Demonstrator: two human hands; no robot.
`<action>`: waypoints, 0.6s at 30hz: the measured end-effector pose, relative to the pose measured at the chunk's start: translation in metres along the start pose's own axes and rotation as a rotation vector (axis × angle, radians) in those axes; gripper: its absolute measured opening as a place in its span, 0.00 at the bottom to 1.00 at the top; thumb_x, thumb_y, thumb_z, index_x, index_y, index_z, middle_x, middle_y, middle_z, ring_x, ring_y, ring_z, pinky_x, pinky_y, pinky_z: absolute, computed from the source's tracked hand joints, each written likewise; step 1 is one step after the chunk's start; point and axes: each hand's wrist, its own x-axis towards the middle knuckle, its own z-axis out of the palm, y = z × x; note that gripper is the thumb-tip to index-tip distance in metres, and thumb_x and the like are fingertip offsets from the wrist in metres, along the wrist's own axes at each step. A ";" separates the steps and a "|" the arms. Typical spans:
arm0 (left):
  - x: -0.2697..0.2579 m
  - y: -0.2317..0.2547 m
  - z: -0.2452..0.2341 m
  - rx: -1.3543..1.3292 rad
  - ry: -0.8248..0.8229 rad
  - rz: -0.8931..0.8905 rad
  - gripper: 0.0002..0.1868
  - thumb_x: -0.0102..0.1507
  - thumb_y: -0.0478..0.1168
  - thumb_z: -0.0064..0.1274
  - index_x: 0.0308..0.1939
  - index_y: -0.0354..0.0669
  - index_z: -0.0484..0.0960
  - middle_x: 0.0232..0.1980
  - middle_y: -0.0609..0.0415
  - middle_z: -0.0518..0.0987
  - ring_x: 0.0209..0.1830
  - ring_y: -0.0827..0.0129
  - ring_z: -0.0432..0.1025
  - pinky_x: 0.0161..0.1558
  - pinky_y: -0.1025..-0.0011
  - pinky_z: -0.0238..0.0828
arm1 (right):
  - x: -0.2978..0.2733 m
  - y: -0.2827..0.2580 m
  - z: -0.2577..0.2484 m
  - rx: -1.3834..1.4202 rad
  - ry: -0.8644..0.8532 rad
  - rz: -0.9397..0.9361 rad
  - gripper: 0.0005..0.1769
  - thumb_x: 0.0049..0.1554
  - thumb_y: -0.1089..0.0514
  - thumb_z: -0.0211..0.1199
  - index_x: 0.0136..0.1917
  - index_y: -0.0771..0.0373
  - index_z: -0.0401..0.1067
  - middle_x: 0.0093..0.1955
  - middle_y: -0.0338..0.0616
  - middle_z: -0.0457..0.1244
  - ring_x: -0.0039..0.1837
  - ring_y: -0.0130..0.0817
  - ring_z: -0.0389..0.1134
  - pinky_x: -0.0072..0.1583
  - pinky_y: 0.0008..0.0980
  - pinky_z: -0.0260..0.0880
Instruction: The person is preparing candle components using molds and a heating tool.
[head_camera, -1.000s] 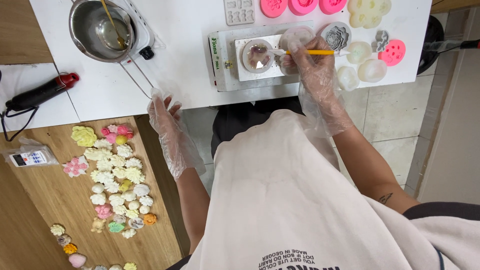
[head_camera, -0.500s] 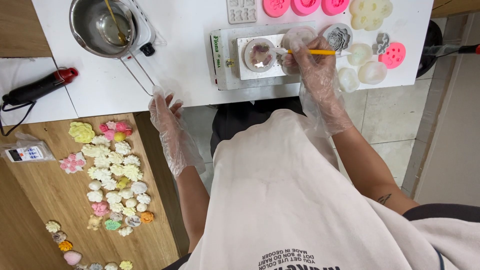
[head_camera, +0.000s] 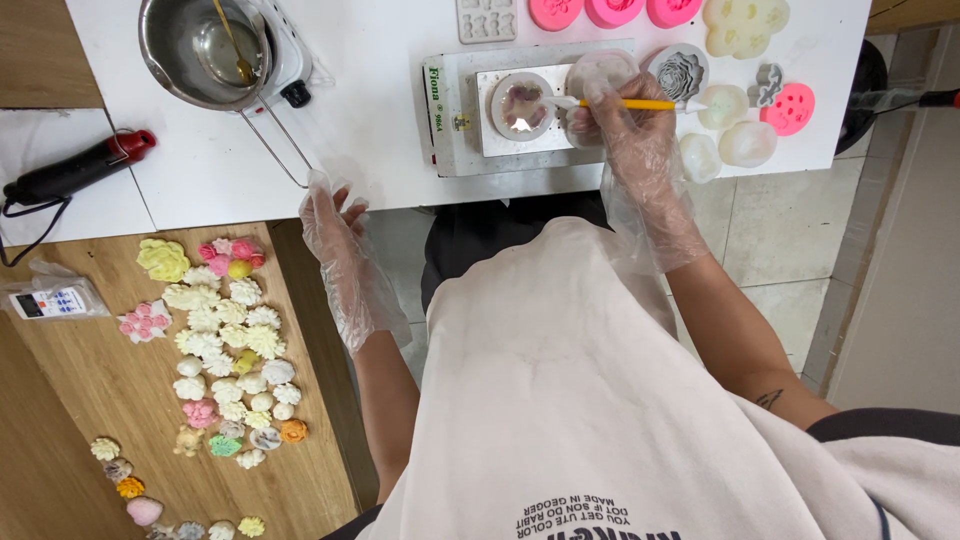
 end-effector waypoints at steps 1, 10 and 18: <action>-0.003 0.002 0.002 0.000 0.001 0.000 0.29 0.65 0.58 0.56 0.60 0.42 0.74 0.46 0.52 0.82 0.28 0.73 0.78 0.27 0.78 0.67 | 0.000 -0.002 0.001 0.000 0.000 0.001 0.14 0.68 0.59 0.65 0.47 0.63 0.60 0.42 0.48 0.68 0.44 0.31 0.74 0.49 0.34 0.81; 0.007 -0.007 -0.004 -0.031 -0.005 -0.008 0.28 0.65 0.58 0.57 0.60 0.43 0.74 0.45 0.50 0.83 0.28 0.71 0.78 0.26 0.78 0.67 | -0.003 -0.007 0.008 -0.030 -0.015 0.031 0.14 0.68 0.59 0.64 0.46 0.63 0.61 0.43 0.48 0.69 0.44 0.30 0.73 0.49 0.33 0.81; 0.003 -0.006 -0.004 -0.026 -0.026 0.003 0.29 0.65 0.58 0.56 0.60 0.42 0.73 0.46 0.51 0.83 0.29 0.71 0.78 0.25 0.78 0.66 | -0.004 -0.009 0.004 -0.002 -0.035 0.006 0.14 0.67 0.61 0.65 0.46 0.62 0.60 0.42 0.49 0.68 0.43 0.30 0.73 0.49 0.33 0.80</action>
